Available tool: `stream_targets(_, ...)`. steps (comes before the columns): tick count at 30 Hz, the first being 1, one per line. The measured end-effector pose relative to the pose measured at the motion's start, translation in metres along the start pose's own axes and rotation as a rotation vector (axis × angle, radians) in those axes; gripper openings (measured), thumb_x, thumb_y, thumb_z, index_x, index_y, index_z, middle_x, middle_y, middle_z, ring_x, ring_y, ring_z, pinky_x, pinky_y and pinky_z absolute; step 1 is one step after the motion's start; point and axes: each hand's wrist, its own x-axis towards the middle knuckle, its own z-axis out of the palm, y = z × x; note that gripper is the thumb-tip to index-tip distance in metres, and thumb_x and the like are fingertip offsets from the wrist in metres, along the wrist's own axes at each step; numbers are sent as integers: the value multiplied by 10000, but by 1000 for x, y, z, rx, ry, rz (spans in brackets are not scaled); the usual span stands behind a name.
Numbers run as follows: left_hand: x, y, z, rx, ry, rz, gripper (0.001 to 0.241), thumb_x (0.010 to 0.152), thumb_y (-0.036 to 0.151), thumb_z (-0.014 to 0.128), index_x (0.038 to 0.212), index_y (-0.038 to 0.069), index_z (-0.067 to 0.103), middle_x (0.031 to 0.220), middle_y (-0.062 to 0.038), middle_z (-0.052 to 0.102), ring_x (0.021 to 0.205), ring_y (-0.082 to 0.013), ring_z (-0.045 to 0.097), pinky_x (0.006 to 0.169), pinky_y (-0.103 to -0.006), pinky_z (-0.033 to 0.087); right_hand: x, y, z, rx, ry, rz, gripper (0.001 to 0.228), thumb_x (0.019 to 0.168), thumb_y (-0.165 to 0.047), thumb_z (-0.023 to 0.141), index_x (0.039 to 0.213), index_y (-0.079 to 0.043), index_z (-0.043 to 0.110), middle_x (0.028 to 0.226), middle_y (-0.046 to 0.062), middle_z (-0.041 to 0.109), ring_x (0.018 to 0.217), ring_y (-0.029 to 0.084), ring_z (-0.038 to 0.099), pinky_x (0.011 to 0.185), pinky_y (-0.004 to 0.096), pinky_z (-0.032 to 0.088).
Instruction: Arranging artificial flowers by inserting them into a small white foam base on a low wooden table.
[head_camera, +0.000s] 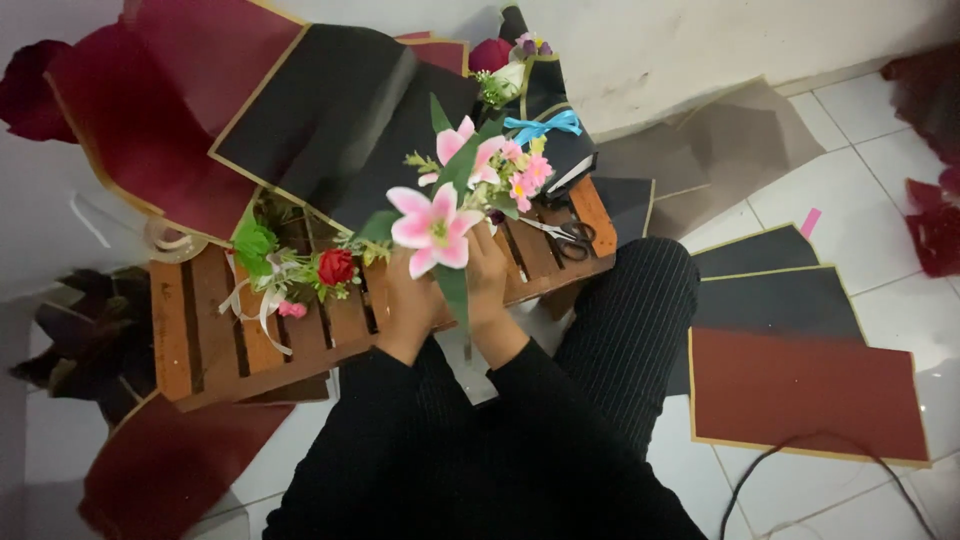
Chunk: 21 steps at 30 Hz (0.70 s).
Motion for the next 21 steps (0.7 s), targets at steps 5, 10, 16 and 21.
stream_targets(5, -5, -17, 0, 164, -44, -41, 603, 753, 203, 880, 1300, 82, 659, 1153, -104, 662, 1093, -331, 624, 934, -435, 503, 19, -13, -7, -120, -17, 23, 239, 889, -45, 695, 1123, 4, 711, 1114, 243, 699, 879, 360, 701, 747, 346, 588)
stream_targets(10, 2, 28, -9, 157, -15, -13, 454, 804, 22, 767, 1241, -17, 651, 1124, -218, 664, 1053, -449, 600, 894, -499, 494, -17, 13, 3, -95, -73, 123, 281, 801, -86, 764, 1078, -57, 727, 1107, 142, 709, 834, 354, 697, 702, 369, 588)
stream_targets(16, 16, 59, -22, 171, -73, -46, 396, 751, -43, 726, 1138, -22, 639, 1015, -246, 671, 973, -504, 600, 825, -561, 481, -18, 2, 0, -55, -91, 320, 413, 802, -123, 782, 1168, 47, 690, 1110, 279, 706, 835, 444, 710, 669, 442, 601)
stream_targets(21, 20, 45, -18, 98, -79, -267, 316, 790, 166, 763, 1049, 82, 602, 932, -159, 708, 949, -454, 660, 785, -510, 513, -5, -7, -2, -4, -124, 364, 460, 825, -132, 756, 1271, -30, 702, 1167, 218, 730, 900, 400, 730, 714, 386, 620)
